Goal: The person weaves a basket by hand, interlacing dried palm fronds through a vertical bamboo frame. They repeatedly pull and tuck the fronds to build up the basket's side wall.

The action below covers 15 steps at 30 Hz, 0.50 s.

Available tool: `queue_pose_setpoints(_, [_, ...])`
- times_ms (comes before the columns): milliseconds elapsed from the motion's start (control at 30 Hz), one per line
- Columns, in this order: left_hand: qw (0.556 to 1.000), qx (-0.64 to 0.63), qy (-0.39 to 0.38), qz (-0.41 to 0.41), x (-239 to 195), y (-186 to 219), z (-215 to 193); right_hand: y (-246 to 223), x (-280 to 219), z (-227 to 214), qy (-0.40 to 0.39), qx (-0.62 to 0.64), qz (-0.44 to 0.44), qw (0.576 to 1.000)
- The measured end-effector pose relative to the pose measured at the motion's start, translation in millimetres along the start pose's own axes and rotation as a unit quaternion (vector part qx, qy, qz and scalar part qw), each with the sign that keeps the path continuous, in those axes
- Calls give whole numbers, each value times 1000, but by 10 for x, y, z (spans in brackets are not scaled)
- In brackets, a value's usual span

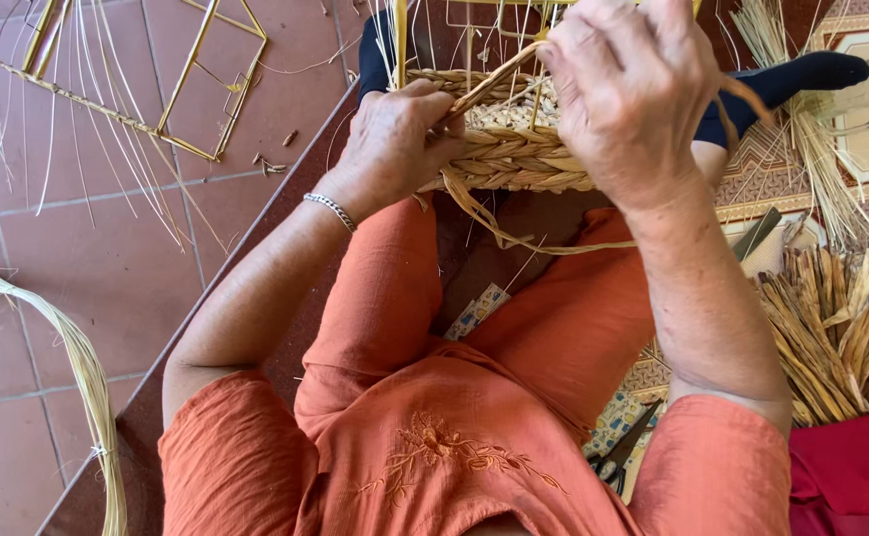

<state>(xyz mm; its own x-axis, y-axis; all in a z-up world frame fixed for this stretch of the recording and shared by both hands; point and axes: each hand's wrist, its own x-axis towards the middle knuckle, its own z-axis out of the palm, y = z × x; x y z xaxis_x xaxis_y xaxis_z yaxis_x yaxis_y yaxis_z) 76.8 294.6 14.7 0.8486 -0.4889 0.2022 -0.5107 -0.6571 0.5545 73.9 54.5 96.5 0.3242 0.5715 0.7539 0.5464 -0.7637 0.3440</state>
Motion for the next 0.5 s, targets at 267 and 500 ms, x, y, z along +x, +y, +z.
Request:
queue_pose_setpoints(267, [990, 112, 82, 26, -36, 56, 33, 359, -518, 64, -274, 447, 424, 739])
queue_pose_setpoints(500, [990, -133, 39, 37, 8, -187, -80, 3, -763, 48, -270, 234, 273, 893])
